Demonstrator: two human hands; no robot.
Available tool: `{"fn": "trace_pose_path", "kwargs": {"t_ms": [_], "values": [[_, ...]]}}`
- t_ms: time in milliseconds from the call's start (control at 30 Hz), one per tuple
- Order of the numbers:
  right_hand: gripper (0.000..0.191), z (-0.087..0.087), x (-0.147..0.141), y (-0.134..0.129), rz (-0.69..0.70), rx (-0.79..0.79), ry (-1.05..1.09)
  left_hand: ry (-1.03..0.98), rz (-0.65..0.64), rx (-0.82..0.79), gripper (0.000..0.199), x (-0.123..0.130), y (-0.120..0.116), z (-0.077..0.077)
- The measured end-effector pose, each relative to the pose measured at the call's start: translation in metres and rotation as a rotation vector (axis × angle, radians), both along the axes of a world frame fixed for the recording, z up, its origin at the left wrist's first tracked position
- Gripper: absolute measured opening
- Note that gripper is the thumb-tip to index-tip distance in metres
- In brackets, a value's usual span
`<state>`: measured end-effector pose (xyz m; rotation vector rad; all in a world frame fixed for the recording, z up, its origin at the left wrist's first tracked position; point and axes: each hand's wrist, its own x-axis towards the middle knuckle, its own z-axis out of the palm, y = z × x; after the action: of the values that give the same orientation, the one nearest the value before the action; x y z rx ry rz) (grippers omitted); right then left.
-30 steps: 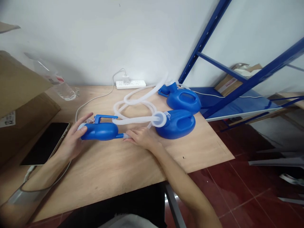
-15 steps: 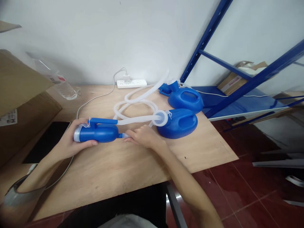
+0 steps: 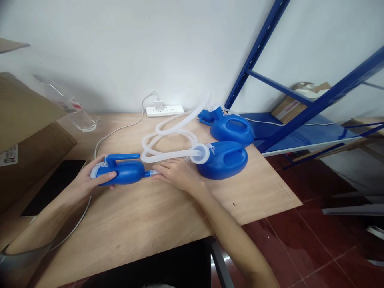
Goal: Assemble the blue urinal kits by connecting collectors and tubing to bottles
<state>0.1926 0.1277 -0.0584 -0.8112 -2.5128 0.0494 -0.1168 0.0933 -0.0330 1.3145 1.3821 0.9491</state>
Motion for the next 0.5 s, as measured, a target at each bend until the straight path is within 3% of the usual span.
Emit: {"fn": "trace_pose_path", "kwargs": {"t_ms": [67,200,500], "values": [[0.038,-0.003,0.002,-0.001,-0.013,0.081,0.019,-0.062,0.034,-0.096,0.059,0.004,0.001,0.004],[0.033,-0.004,0.008,0.000,-0.062,0.174,-0.019,-0.132,0.081,-0.125,0.053,0.004,0.003,0.009],[0.028,-0.011,0.006,0.000,0.010,0.108,-0.037,-0.107,0.068,-0.052,0.048,-0.005,0.003,-0.003]]}}
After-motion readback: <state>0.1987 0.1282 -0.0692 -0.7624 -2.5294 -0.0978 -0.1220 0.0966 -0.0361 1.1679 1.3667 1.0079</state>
